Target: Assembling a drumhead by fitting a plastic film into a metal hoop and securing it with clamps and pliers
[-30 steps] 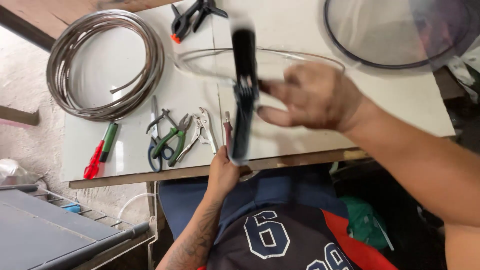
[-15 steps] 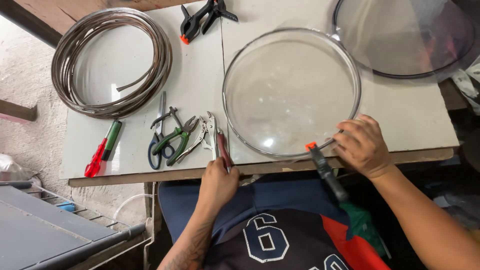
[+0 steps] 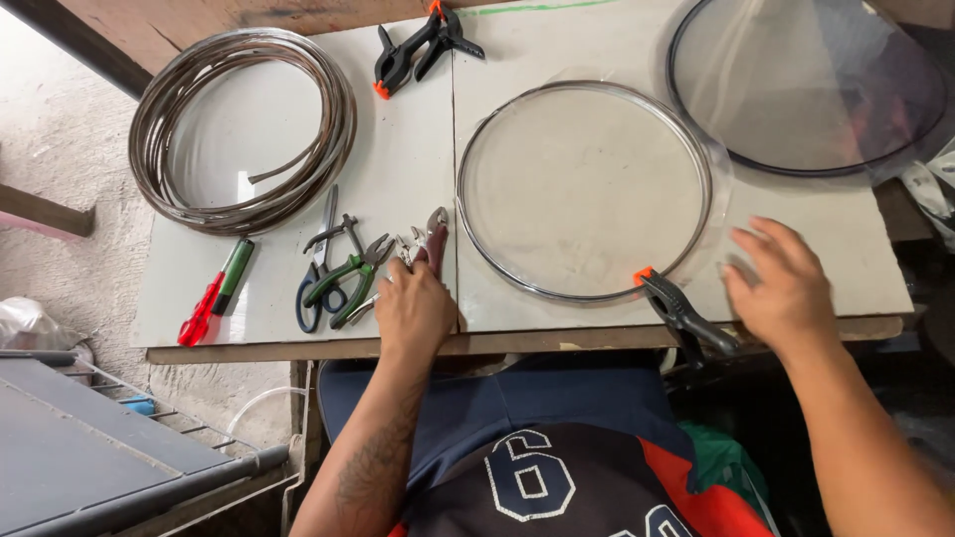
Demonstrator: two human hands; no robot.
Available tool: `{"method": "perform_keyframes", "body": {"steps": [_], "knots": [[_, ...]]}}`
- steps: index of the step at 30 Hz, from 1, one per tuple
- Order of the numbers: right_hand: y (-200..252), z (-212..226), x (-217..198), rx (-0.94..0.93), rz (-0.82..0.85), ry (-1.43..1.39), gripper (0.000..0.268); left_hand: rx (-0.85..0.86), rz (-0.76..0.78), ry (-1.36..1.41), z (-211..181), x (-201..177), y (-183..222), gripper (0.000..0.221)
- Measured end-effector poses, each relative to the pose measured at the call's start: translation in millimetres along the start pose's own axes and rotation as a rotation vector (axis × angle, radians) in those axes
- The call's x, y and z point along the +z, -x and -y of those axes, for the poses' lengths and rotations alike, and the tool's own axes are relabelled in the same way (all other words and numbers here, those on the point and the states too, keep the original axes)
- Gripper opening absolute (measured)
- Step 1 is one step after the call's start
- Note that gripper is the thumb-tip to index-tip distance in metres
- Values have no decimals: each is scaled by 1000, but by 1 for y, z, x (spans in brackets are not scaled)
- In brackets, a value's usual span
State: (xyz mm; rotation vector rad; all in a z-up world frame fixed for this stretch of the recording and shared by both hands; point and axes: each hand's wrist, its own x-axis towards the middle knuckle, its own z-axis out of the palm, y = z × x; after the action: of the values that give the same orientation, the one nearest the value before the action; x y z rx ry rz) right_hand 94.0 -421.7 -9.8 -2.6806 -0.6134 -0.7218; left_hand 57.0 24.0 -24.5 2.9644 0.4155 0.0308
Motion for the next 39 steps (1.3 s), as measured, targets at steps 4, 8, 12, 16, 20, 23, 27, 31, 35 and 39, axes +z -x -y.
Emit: {"method": "perform_keyframes", "body": {"steps": [4,8,12,16,20,23,27,31,35,39], "knots": [[81,-10,-14,330,-222,-84,21,20,-60,19,-5,-19,1,49],[145,47,4,490,-112,-5,34,431,-327,295,-28,-24,8,28],[149,117,37,644,304,-609,16,655,-126,191,-53,0,12,40],[118,149,60,980,540,-1223,39,811,-331,181,-72,0,16,5],[86,162,53,1180,365,-1538,46,905,-236,271,-82,-10,38,21],[69,168,40,1268,158,-1566,18,994,-110,355,-91,-13,62,10],[85,165,37,1313,-141,-1527,17,953,-284,689,-83,-41,90,15],[92,150,20,1252,-265,-1464,27,547,-451,829,-40,-44,85,17],[76,115,-4,1179,-151,-1418,37,407,-471,682,5,-29,74,16],[32,63,-10,1173,119,-1101,54,420,-344,254,14,-18,58,32]]}}
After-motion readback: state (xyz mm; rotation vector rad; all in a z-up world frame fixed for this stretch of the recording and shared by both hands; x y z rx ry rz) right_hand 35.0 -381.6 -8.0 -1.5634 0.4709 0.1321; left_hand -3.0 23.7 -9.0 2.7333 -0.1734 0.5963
